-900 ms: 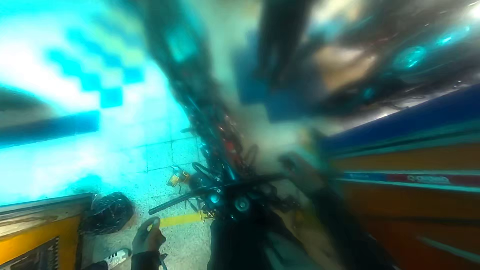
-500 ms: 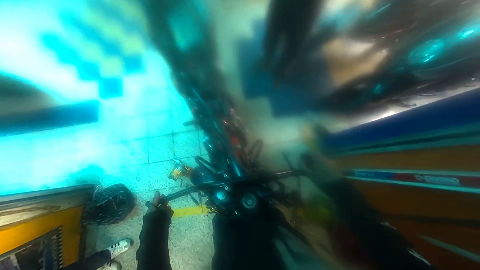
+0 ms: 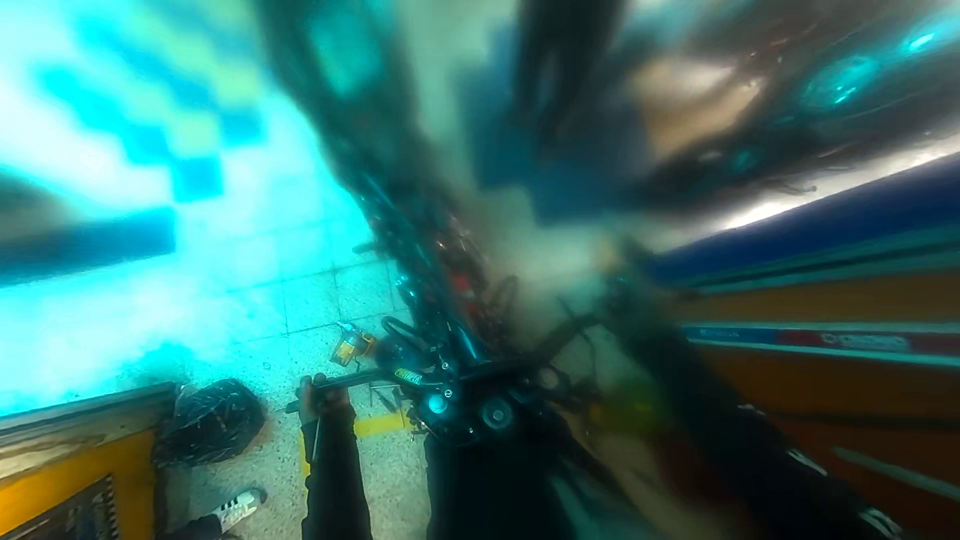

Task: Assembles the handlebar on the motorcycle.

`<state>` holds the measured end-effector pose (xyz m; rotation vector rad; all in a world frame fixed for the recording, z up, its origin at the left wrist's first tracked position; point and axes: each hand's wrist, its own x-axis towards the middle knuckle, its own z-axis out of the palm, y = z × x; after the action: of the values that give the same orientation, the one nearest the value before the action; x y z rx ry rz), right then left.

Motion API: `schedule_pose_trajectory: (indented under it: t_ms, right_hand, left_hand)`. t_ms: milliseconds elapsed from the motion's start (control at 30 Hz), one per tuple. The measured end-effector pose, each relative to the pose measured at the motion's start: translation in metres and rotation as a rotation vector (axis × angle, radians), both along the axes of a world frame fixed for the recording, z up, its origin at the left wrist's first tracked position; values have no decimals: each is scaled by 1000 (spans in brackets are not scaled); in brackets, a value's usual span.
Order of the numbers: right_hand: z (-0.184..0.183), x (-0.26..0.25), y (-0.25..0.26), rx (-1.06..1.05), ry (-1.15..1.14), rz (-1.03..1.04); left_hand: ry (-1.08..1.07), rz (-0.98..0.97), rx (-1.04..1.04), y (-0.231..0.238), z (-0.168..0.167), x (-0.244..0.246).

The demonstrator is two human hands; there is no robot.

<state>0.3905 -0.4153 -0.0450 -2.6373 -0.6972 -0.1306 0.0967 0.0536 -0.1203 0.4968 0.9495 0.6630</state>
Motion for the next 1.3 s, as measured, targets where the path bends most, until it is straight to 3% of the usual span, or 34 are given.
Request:
schedule_pose_trajectory:
  t_ms: [100, 167, 233, 400, 600, 700, 900, 1033, 1200, 1300]
  right_hand:
    - [23, 10, 16, 10, 8, -7]
    - [58, 15, 34, 16, 87, 3]
    - [72, 15, 42, 73, 18, 45]
    - [65, 16, 43, 258, -332, 146]
    - [68, 13, 38, 242, -302, 127]
    - [71, 14, 35, 247, -296, 145]
    - [77, 13, 23, 244, -408, 159]
    - [53, 13, 1, 231, -380, 150]
    - [51, 15, 0, 261, -400, 157]
    - [54, 17, -8, 272, -417, 146]
  left_hand:
    - [-225, -31, 44, 21, -4, 14]
    - [-284, -55, 91, 36, 4, 26]
    - [-313, -73, 115, 49, 9, 29]
    - [-364, -227, 180, 46, 33, 32]
    - [-335, -248, 146, 11, 75, 39]
    - [-349, -272, 161, 6, 80, 42]
    - [-726, -300, 64, 3, 89, 41]
    - [-692, -222, -135, 6, 96, 37]
    - [-849, -222, -35, 9, 85, 37]
    - [-787, -239, -15, -2, 90, 38]
